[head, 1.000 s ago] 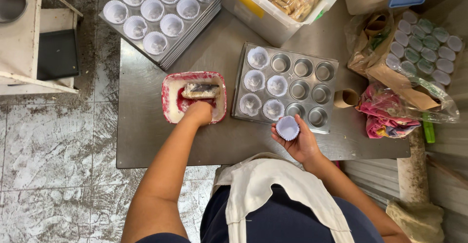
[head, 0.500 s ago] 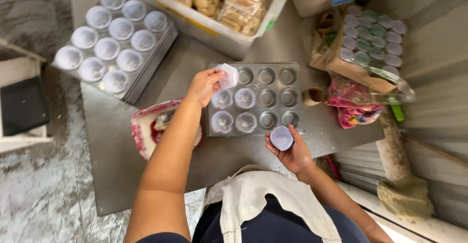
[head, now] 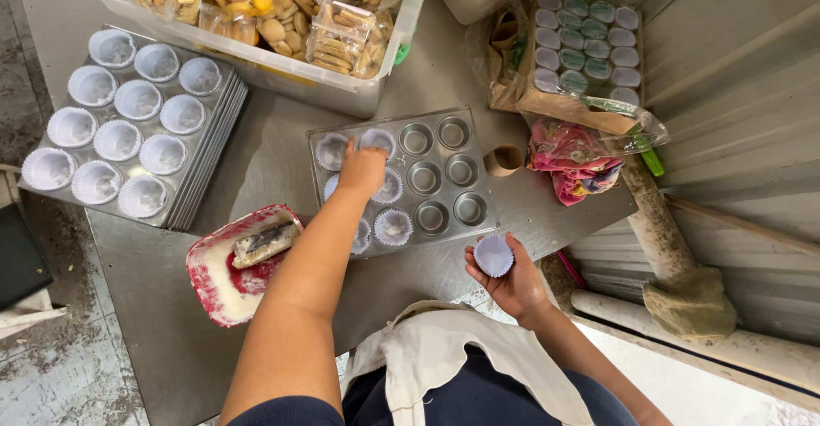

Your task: The person places white paper liners into the cups of a metal muffin tray. They pick up liners from a stack and arrange them into the empty slots of the tray, which sits on a stainless steel table alongside other baking supplies.

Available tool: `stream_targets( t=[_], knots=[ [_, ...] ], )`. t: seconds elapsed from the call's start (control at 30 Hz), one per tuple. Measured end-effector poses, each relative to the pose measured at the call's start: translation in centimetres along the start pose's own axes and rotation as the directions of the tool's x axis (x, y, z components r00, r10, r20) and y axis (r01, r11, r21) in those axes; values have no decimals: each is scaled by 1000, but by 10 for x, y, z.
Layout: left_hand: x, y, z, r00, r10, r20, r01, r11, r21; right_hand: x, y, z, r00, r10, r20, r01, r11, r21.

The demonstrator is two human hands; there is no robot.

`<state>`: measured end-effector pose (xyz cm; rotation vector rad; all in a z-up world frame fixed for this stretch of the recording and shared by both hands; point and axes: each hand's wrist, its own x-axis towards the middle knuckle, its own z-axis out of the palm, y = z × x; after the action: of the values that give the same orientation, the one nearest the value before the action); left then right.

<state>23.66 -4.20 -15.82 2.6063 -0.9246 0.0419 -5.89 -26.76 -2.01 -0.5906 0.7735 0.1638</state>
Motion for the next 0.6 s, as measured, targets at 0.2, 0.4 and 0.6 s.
stream_targets(
  t=[0.2, 0.4, 0.6],
  knots=[
    [-5, 21, -22, 988, -65, 137, 52, 994, 97, -4, -1, 1, 1000, -4, -13, 4, 999, -33],
    [1, 40, -48, 963, -53, 265, -14, 969, 245, 3, -1, 0, 1000, 21, -6, -21, 1000, -8],
    [4, 45, -48, 966, -93, 241, 42, 977, 208, 6, -4, -4, 999, 23, 38, -23, 1000, 2]
  ],
)
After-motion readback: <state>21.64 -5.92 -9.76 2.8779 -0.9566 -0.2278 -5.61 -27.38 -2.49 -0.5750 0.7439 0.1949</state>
